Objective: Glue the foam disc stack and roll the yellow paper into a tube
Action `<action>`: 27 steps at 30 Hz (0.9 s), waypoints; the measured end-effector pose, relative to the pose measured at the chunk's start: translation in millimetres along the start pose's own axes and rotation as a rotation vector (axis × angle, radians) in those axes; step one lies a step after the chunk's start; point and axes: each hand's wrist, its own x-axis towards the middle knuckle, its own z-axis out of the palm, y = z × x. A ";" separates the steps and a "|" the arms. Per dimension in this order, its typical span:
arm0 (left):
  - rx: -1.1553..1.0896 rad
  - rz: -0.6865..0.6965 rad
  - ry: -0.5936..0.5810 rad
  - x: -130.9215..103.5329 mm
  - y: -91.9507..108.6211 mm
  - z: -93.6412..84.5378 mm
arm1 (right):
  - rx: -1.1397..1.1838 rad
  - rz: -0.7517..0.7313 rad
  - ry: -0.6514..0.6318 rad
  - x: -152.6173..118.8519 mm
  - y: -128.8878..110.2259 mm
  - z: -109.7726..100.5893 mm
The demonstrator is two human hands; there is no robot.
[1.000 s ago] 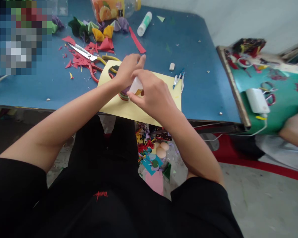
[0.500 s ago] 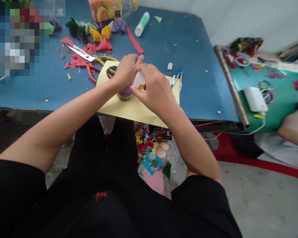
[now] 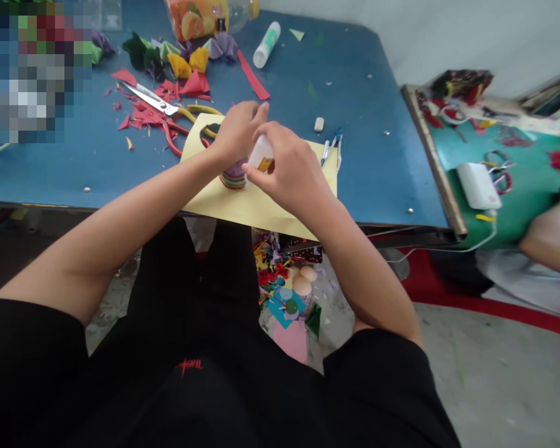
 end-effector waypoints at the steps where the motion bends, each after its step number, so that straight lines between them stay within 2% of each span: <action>1: -0.002 -0.011 -0.007 -0.6 0.7 -0.3 | -0.006 0.001 0.005 0.9 1.9 -0.2; 3: -0.054 -0.006 0.007 0.8 0.2 -1.6 | -0.020 0.003 0.013 3.3 5.2 -0.1; 7: -0.298 0.105 0.139 6.7 -0.9 -13.8 | -0.047 0.008 0.053 9.0 12.7 0.3; 9: -0.353 0.266 0.219 -2.3 4.4 -24.3 | -0.047 0.022 0.076 10.5 17.1 -1.9; 11: -0.334 0.574 0.302 -28.9 14.2 -32.2 | -0.032 0.037 0.085 10.1 20.9 -6.6; 12: -0.288 0.681 0.266 -48.8 20.1 -33.5 | -0.023 0.043 0.083 9.3 22.2 -9.5; 13: -0.223 0.751 0.179 -71.6 26.2 -32.4 | -0.015 0.050 0.082 8.3 23.2 -12.4; 15: 0.023 0.919 -0.078 -118.4 37.3 -23.3 | 0.000 0.074 0.089 5.8 24.2 -17.5; 16: 0.155 1.008 -0.152 -138.5 41.6 -16.1 | 0.006 0.086 0.097 4.6 24.3 -19.3; 17: 0.271 1.051 -0.177 -154.1 44.7 -8.2 | 0.012 0.094 0.108 3.4 24.1 -20.6; 19: 0.429 1.013 -0.154 -170.2 46.8 6.9 | 0.022 0.096 0.123 1.2 23.2 -22.2; 22: 0.501 0.910 -0.132 -165.0 43.0 20.8 | 0.034 0.081 0.122 -1.6 20.8 -25.0; 27: 0.451 0.994 -0.142 -147.9 31.1 19.6 | 0.039 0.085 0.137 -3.2 16.7 -32.6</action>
